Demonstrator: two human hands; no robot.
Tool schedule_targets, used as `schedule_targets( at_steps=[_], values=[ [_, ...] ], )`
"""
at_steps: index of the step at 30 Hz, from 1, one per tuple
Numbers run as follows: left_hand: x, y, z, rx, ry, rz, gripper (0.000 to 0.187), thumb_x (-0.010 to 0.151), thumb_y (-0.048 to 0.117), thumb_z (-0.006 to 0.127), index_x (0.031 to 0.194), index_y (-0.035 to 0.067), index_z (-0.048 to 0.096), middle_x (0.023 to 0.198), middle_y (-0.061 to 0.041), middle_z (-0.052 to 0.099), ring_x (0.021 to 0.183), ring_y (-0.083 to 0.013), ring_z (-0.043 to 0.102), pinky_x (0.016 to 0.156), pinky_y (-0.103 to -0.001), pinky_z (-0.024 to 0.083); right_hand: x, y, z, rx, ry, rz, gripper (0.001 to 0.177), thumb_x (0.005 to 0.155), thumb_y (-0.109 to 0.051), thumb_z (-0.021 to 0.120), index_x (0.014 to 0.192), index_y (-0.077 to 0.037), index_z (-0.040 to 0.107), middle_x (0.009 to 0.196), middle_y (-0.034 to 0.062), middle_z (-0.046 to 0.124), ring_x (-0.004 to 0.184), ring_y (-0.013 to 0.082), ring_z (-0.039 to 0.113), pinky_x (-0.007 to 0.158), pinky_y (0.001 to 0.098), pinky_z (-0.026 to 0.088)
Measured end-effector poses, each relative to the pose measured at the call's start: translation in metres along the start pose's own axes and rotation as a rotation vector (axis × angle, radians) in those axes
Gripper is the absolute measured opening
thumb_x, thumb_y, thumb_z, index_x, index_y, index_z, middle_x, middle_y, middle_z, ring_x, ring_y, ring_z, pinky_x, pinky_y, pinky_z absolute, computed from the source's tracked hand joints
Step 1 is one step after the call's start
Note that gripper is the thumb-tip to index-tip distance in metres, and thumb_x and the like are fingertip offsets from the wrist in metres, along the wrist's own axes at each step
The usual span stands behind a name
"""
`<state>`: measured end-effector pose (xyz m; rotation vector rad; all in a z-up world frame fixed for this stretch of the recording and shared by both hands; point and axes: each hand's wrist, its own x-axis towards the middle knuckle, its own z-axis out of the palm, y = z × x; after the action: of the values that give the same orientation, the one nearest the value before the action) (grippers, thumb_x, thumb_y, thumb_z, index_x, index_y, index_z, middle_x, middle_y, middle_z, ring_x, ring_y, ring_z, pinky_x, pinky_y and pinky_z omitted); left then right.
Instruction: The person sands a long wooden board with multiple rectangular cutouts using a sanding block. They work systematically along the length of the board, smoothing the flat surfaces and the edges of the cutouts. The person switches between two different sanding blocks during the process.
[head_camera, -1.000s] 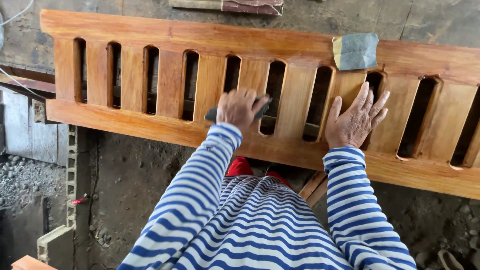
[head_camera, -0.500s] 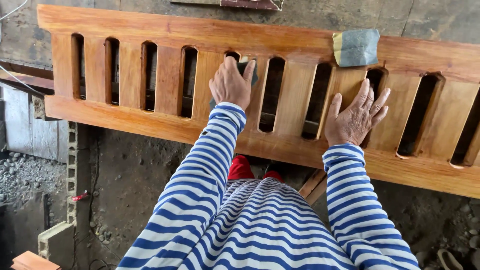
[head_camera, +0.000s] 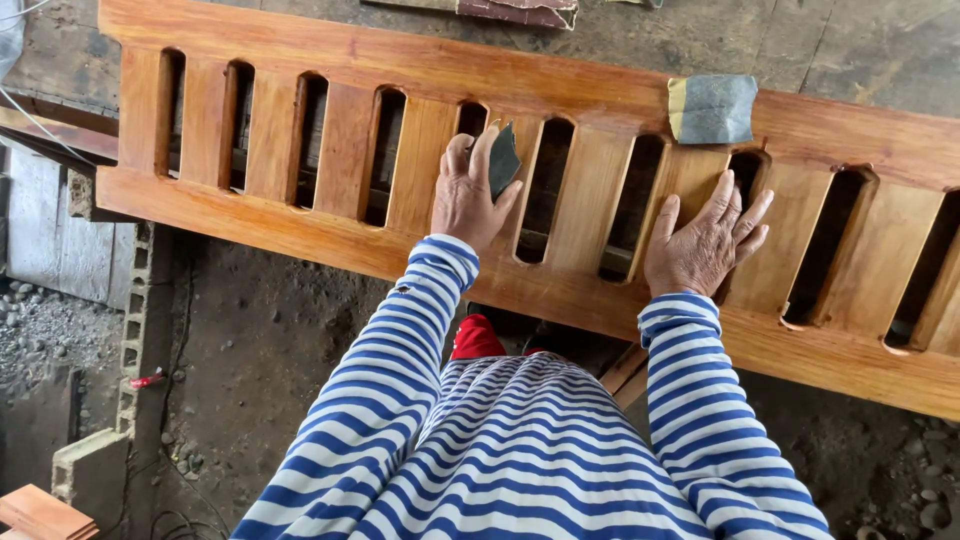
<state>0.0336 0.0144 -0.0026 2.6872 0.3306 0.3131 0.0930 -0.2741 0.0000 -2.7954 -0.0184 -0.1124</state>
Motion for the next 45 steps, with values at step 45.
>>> schedule_targets(
  at_steps=[45],
  values=[
    [0.0,0.04,-0.014,0.193,-0.015,0.003,0.049,0.1,0.047,0.057,0.138,0.014,0.061,0.108,-0.019,0.055,0.095,-0.0377,0.062,0.069,-0.045,0.052,-0.001,0.0,0.003,-0.048,0.057,-0.047,0.07,0.099,-0.038,0.063,0.154,-0.004,0.036,0.144,0.0196,0.049,0.146,0.0415,0.018,0.111,0.0579,0.019]
  ],
)
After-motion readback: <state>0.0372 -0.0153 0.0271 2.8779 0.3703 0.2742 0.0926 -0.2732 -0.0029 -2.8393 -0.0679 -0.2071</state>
